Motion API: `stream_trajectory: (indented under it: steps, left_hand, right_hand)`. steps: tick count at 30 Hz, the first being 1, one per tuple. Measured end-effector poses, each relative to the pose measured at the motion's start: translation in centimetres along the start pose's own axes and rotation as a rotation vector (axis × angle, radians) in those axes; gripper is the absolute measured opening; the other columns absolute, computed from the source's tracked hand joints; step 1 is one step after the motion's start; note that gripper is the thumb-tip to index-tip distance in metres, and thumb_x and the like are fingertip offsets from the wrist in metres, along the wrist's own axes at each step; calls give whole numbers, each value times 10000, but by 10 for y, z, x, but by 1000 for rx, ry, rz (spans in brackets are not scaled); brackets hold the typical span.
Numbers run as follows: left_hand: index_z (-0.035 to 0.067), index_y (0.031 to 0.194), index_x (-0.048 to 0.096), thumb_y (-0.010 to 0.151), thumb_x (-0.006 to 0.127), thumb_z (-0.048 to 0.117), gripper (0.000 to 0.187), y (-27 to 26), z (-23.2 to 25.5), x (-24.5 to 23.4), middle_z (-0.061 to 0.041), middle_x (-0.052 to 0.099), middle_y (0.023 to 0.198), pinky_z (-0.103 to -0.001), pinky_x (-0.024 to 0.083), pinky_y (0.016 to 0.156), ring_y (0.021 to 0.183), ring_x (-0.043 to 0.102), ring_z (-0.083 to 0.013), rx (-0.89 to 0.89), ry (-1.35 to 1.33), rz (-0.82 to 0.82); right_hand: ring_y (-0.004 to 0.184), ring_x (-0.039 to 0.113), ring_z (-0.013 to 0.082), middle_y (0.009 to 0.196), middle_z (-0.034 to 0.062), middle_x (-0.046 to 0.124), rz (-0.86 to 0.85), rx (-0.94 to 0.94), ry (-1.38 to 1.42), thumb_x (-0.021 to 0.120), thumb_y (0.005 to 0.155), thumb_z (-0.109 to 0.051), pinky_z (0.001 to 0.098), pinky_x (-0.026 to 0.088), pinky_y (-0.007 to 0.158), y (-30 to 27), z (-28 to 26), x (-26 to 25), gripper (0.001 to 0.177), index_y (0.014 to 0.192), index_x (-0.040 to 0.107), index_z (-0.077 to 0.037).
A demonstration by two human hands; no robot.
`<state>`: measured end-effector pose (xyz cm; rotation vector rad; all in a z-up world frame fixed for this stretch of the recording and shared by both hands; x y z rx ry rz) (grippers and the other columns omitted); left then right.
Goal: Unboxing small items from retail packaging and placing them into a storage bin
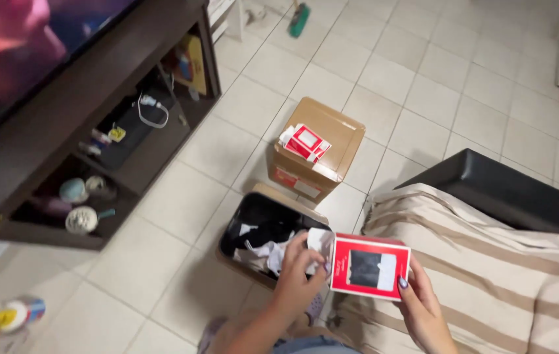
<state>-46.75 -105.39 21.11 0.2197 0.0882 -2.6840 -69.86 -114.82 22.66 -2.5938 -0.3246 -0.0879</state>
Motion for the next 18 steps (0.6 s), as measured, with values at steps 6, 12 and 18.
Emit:
stream_trajectory:
  steps: [6,12,18]
  left_hand:
    - [140,930,585,867,602,261,137,11,-1,13,-110,326,1443,-377,392,999,1354,358,-251,-107,1,23]
    - [159,973,648,838,615,254,169,24,-3,1,-103,301,1493,-435,279,1077,1410,229,-265,-265,113,-157]
    - [179,830,737,765,661,231,113,40,-22,-25,-96,446,1380,-436,354,1019,1287,398,-293,-231,202,-139]
  right_hand:
    - [1044,541,311,1332,171,495,-127,23,-90,434,859,-156,480,464,837,34,-26,14,662,1508,298,-163]
    - [1070,528,268,1386,130,463,-158,-19,-101,423,870,-164,430,454,850,46,-24,28,665,1516,265,-173]
    - [1194,498,250,1468,128,414,-189,-114,-185,425,861,-158,413,457,930,42,-24,53,684,1516,225,-138]
Point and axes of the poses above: each hand's wrist, its own y-axis towards the middle knuckle, its own x-axis out of the palm, z = x × y, the point moved 8 cm from there along y, towards the middle knuckle
